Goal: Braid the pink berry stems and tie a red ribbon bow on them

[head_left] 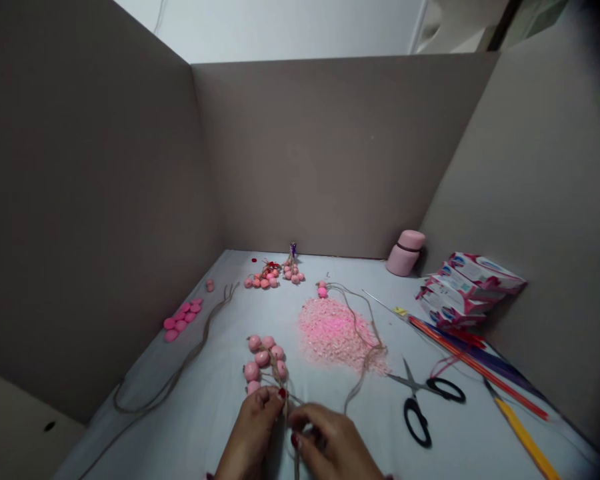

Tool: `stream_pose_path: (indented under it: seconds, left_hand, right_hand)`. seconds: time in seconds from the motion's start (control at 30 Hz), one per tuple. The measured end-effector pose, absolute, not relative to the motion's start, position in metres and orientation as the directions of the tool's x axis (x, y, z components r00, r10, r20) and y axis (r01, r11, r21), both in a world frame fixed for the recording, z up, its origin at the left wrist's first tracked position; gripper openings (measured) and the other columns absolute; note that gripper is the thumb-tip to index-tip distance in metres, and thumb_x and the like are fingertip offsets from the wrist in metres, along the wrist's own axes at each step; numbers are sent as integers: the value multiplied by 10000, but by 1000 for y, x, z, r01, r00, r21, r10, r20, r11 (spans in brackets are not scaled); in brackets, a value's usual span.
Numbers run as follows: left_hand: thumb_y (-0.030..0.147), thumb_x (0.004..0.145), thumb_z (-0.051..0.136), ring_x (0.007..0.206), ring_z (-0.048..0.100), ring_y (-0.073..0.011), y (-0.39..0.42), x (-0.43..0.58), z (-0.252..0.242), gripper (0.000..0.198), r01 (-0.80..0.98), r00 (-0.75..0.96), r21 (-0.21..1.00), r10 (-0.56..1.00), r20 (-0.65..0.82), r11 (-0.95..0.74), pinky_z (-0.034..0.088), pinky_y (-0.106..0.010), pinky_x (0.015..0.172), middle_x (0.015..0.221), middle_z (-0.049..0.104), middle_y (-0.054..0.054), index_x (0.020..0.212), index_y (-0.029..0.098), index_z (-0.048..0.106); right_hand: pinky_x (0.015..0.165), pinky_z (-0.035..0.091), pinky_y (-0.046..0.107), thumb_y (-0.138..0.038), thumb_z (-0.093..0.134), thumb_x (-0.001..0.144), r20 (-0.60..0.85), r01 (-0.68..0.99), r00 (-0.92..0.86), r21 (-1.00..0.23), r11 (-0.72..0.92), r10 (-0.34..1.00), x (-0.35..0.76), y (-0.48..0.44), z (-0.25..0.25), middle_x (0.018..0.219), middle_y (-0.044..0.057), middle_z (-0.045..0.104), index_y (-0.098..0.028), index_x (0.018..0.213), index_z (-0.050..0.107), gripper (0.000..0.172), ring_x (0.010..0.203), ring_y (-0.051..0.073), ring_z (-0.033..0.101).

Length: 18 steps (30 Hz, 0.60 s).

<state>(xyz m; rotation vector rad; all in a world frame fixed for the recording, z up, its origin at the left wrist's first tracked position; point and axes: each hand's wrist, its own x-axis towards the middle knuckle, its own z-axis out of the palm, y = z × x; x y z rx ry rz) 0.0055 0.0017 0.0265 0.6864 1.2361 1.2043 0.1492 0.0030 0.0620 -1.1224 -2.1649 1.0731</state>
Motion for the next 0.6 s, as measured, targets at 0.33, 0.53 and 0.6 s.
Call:
stream_pose_path:
  seconds: [0.33,0.53,0.6]
  left_hand:
    - [340,603,679,591,485,-141,3,1,32,233,-262,-94,919,940,-327,294,362,-243,593,576,576,-12,589,117,612]
    - [361,605,659,551,460,-128,2,2,32,253,-258,-89,919,939,-331,299,355,-240,570,554,568,-11,587,115,609]
    - [353,607,652,550,465,-132,2,2,32,246,-247,-83,922,942,-325,297,355,-241,570,553,580,-22,569,114,611]
  right_hand:
    - [582,362,233,-263,564,712,-15,566,-391,-792,228,920,135,33,61,672,18,604,-153,694,637,133,646,149,534]
    - [509,336,218,-263,505,722,-177,435,-452,-899,43,874,135,40,58,551,2,589,-114,641,667,235,554,130,501]
    - [521,340,217,-251,500,724,-168,447,-465,-892,66,869,137,40,57,561,-3,593,-124,646,660,219,562,128,501]
